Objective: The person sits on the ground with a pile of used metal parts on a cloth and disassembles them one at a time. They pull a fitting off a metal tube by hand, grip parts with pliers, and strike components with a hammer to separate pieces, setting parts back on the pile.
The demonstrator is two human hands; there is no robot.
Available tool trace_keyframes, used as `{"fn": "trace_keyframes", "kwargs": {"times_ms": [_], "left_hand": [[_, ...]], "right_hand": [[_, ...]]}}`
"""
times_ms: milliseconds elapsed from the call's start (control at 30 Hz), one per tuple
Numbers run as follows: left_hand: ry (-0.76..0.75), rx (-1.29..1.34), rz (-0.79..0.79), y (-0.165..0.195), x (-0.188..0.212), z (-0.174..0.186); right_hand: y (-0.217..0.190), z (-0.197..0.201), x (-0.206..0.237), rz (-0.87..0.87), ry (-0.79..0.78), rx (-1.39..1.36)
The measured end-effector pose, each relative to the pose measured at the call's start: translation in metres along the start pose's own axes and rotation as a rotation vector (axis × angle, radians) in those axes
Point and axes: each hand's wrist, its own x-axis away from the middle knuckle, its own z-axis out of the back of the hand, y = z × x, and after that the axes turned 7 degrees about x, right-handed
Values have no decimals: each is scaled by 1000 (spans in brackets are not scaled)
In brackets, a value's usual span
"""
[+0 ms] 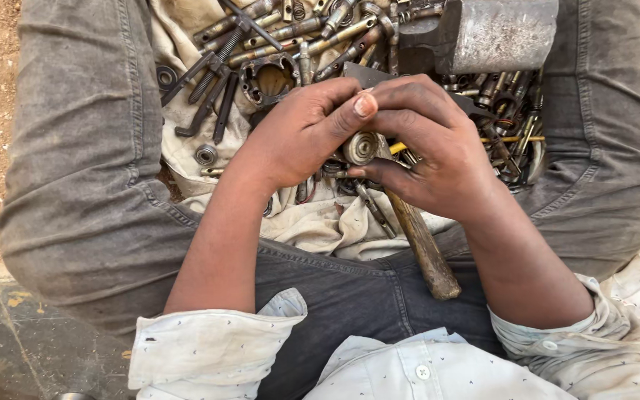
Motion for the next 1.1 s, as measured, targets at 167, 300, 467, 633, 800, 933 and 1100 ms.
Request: {"fn": "trace_keyframes", "kwargs": {"times_ms": [167,300,467,633,800,933,1100], "left_hand": [[38,-92,63,-3,-2,3],[63,-104,22,2,-4,2],[26,-89,46,10,-6,-7],[-48,-147,224,14,-6,-15],[-244,-222,385,16,-7,-25],[-407,-365,522,17,-8,-44],[-519,-555,519,15,-10,-55]], "right_hand": [[-3,12,-1,-150,179,-516],[11,32,6,-207,365,-843],[33,22,21,-574,462,-1233],[44,24,24,-760,423,-1486],[41,22,18,-849,519,-1767],[41,14,23,-599,291,-2124],[45,13,30,-549,139,-2143]]}}
